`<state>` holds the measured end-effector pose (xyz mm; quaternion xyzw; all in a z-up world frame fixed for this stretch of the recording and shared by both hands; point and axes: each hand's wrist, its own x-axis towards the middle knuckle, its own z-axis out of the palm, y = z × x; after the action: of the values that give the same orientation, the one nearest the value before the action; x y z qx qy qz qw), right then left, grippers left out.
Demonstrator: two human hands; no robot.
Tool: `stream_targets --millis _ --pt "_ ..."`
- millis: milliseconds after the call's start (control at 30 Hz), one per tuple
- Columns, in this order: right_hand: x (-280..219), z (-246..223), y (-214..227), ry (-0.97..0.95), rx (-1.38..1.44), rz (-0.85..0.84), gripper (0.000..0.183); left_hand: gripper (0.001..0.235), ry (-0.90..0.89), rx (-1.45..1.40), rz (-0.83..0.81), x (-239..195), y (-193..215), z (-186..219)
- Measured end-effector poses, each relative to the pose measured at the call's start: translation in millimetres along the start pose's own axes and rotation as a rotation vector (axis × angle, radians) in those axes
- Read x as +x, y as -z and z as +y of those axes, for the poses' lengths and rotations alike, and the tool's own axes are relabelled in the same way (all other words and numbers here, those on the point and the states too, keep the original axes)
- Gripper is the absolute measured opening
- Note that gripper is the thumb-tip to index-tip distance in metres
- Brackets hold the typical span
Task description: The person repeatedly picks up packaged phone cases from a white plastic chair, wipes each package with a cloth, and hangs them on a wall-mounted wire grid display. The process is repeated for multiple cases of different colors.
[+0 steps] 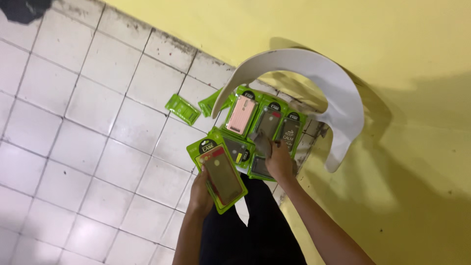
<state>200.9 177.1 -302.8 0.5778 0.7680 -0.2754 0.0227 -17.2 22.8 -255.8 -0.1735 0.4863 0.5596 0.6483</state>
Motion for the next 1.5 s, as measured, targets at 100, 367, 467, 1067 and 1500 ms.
stream_targets --millis 100,367,467,1067,1500 --pt "19.3 18.5 -26.6 0.046 -0.189 0.015 0.045 0.055 0.007 -0.071 0.007 -1.9 0.1 -20.8" --pt "9.7 29.6 -68.8 0.205 -0.203 0.006 0.038 0.057 0.001 -0.075 0.114 -31.5 28.5 -36.6" --pt "-7.8 24.5 -65.9 0.13 -0.206 -0.104 0.032 0.058 -0.017 -0.103 0.129 -54.2 41.0 -31.5" --pt "-216.3 -398.5 50.3 0.52 0.7 -0.595 0.024 0.052 -0.6 0.036 -0.002 -305.1 193.1 67.5" --pt "-203.9 -578.9 25.3 0.828 0.681 -0.692 0.01 0.014 -1.117 0.458 0.392 -394.3 266.3 235.9"
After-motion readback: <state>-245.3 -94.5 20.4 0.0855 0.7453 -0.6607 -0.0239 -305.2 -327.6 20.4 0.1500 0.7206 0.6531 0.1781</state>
